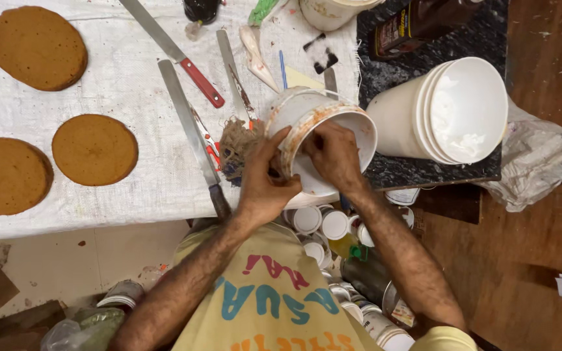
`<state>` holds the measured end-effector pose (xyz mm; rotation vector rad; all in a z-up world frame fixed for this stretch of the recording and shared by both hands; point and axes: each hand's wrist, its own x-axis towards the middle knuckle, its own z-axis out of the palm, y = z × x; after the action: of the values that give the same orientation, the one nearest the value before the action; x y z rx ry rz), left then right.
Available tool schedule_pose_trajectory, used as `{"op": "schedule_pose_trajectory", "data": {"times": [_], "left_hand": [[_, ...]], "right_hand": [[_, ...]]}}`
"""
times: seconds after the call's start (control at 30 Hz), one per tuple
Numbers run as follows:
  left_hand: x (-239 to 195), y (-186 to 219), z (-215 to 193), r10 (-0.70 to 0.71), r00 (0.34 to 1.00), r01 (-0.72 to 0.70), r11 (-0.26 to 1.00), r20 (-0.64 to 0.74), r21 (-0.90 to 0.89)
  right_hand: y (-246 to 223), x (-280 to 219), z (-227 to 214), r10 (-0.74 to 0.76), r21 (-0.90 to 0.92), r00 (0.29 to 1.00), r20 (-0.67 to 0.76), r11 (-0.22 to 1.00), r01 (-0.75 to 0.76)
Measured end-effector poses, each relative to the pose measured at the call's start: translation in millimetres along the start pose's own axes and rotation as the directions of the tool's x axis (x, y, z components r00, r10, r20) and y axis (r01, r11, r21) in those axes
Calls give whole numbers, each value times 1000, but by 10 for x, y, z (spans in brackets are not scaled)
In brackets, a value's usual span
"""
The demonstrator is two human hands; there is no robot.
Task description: The person pours a dark liquid into a small cup, mixes it into a bowl of thick dark sauce, and then spreads the mixture onto several small circular cake bases using a spatula.
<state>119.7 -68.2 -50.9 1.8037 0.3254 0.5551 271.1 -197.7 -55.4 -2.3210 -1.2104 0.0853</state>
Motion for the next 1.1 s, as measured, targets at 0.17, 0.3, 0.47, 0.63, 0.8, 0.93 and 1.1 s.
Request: {"op": "schedule_pose_trajectory", "data": {"times": [0.17,0.3,0.47,0.63,0.8,0.93,1.1], "left_hand": [[-77,20,-209,-127,991,132,970,37,-206],[-144,7,-339,-274,962,263,919,5,-292],[-339,-61,-470,-187,980,166,957,-65,-238],[-440,-167,-646,-207,966,146,931,-155,-335],[-510,-282,-866,-345,932,240,817,-111,-525],[-552,-323,-1032,-383,917,266,795,-110,-545],[-552,-347,-1224,-462,882,287,686,-95,-668]], "right_hand": [[-154,170,79,-220,-407,975,-27,894,190],[-413,141,280,-212,-284,977,31,935,212],[-655,225,442,71,280,994,85,955,-92],[-934,372,291,367,471,866,340,731,-494],[-1245,309,-130,203,378,972,116,896,-232],[-1416,327,-488,35,257,998,-48,966,-22],[-1560,405,-913,-236,143,940,-249,950,276]]}}
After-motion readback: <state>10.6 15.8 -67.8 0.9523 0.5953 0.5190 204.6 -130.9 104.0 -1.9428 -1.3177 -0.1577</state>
